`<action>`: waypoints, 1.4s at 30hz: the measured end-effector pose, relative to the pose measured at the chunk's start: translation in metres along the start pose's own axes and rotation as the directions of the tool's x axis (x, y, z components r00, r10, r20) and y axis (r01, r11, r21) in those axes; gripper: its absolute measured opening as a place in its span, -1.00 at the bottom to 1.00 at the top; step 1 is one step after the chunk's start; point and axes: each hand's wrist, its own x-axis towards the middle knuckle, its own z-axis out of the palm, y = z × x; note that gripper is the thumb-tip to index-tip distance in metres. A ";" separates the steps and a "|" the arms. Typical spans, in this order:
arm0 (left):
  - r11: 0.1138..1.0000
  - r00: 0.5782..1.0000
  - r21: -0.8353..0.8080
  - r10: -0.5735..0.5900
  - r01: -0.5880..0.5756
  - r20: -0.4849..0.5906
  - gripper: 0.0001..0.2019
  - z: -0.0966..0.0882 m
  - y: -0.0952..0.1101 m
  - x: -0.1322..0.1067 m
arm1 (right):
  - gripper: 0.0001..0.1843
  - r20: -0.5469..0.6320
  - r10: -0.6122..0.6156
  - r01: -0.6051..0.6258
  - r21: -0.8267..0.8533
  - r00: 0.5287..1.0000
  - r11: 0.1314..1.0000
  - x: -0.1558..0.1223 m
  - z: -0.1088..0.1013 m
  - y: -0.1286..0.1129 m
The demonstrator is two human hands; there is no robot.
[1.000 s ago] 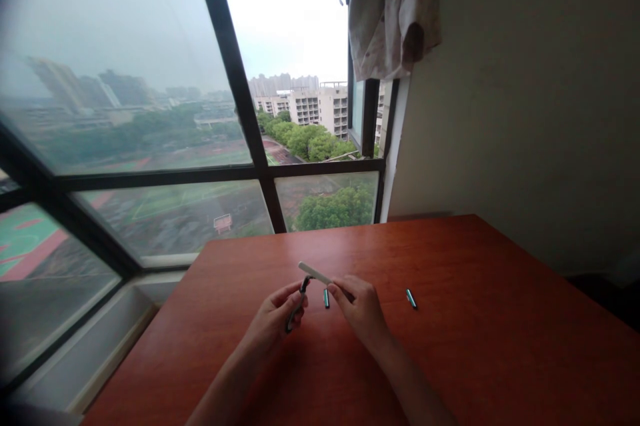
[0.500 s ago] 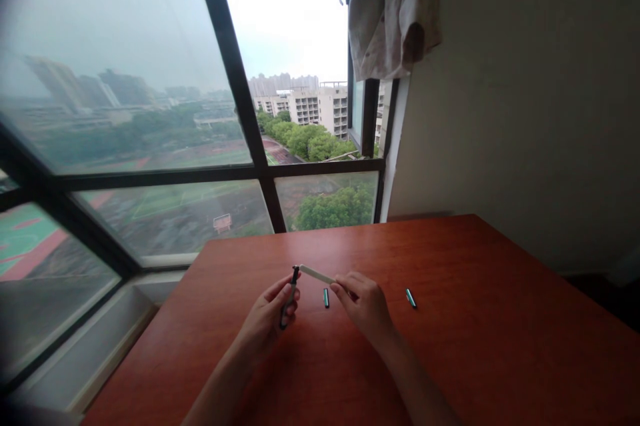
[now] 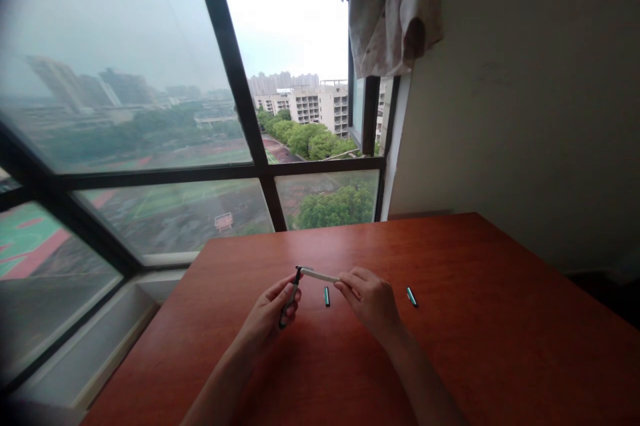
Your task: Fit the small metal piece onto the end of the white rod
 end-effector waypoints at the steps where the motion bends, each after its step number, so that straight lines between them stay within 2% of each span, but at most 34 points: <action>1: 1.000 1.000 -0.001 -0.001 0.001 0.002 -0.57 -0.001 0.000 0.000 | -0.69 -0.001 0.000 0.000 -0.003 1.000 1.000 0.000 0.000 0.000; 8: 0.994 0.999 0.105 -0.016 0.013 0.034 -0.56 -0.003 -0.007 0.003 | -0.69 0.022 -0.015 0.015 -0.017 1.000 1.000 -0.002 0.007 -0.005; 11: 0.999 0.999 0.051 -0.008 0.006 0.036 -0.58 -0.003 -0.004 0.003 | -0.69 0.013 -0.015 0.015 -0.022 1.000 1.000 -0.002 0.007 -0.004; 16: 0.999 1.000 -0.039 0.012 -0.013 -0.020 -0.56 -0.005 0.003 0.002 | -0.70 -0.015 0.006 -0.006 -0.012 1.000 1.000 -0.001 0.005 -0.001; 25: 0.999 0.998 0.035 -0.014 0.012 0.055 -0.60 0.000 -0.007 0.002 | -0.70 0.003 -0.012 0.012 0.047 1.000 0.999 -0.002 0.008 -0.005; 37: 0.998 0.998 -0.024 0.049 -0.050 -0.029 -0.56 -0.003 -0.003 0.003 | -0.68 -0.013 0.003 -0.003 0.005 1.000 1.000 0.000 0.005 -0.001; 42: 0.999 0.999 -0.007 0.038 -0.038 -0.012 -0.56 -0.002 -0.003 0.002 | -0.69 -0.008 -0.007 0.007 0.002 1.000 1.000 0.000 0.005 -0.002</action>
